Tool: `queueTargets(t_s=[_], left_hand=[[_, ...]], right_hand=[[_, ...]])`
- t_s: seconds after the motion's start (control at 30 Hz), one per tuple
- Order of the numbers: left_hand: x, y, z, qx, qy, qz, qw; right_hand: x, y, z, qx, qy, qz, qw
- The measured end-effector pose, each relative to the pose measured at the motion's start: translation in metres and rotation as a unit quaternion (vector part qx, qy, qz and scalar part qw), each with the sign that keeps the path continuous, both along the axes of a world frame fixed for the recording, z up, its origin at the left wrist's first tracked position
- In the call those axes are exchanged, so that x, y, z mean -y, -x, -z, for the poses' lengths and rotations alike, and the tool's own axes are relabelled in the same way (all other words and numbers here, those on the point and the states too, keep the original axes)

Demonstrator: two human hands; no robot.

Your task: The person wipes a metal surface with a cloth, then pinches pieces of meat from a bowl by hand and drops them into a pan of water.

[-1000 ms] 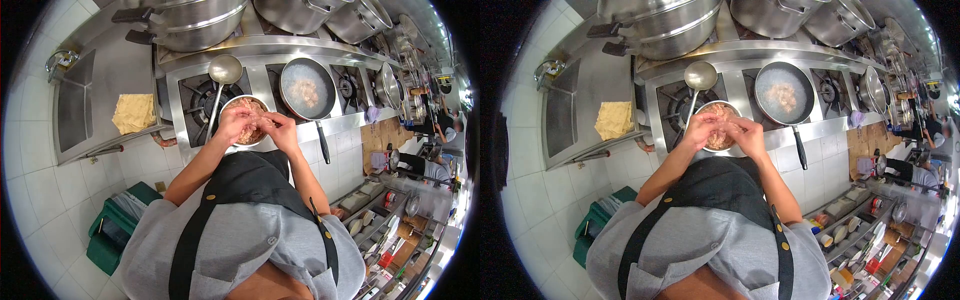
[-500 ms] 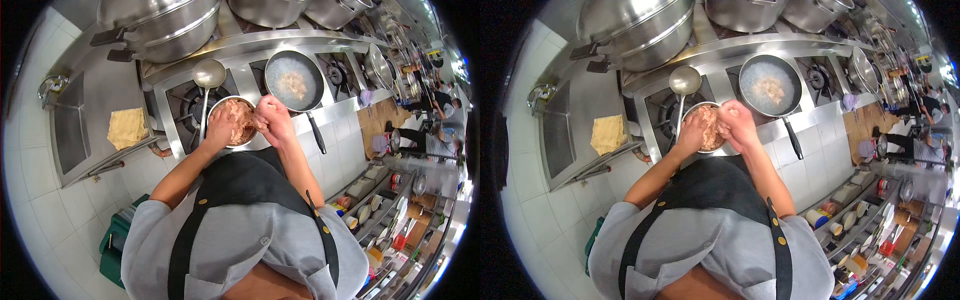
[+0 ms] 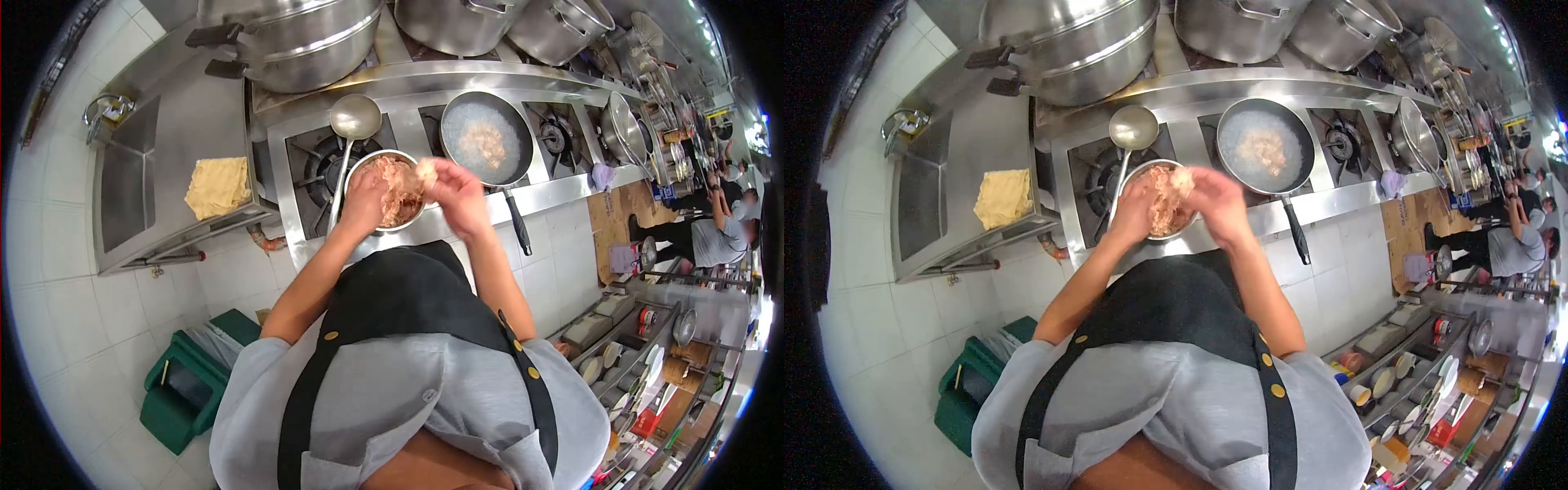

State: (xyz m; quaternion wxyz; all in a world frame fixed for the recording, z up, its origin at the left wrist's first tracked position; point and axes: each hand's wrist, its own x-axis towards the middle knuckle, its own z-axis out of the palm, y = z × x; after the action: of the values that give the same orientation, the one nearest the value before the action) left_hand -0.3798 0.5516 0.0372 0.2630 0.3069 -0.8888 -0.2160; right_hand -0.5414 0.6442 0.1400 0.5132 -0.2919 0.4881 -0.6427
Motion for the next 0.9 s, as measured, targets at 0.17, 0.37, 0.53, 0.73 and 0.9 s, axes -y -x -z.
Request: queueTargets(t_s=[0.17,0.37,0.53,0.73,0.9], left_hand=[[0.000,0.001,-0.006,0.064,-0.018,-0.047,0.997],[-0.023,-0.008,-0.014,0.009,-0.057,-0.106,0.993],[-0.070,-0.052,-0.025,-0.100,-0.149,-0.180,0.967],[-0.136,-0.178,-0.035,-0.145,-0.203,-0.401,0.881],[-0.151,-0.253,-0.059,-0.352,-0.302,-0.495,0.735]], right_hand=[[0.019,0.087,-0.023,-0.181,0.039,0.113,0.976],[0.043,0.182,0.097,-0.415,-0.227,0.049,0.880],[0.056,0.228,0.164,-0.440,-0.269,0.016,0.857],[0.043,0.222,0.026,-0.252,-0.122,0.128,0.951],[0.032,0.112,-0.032,-0.120,-0.054,0.001,0.991]])
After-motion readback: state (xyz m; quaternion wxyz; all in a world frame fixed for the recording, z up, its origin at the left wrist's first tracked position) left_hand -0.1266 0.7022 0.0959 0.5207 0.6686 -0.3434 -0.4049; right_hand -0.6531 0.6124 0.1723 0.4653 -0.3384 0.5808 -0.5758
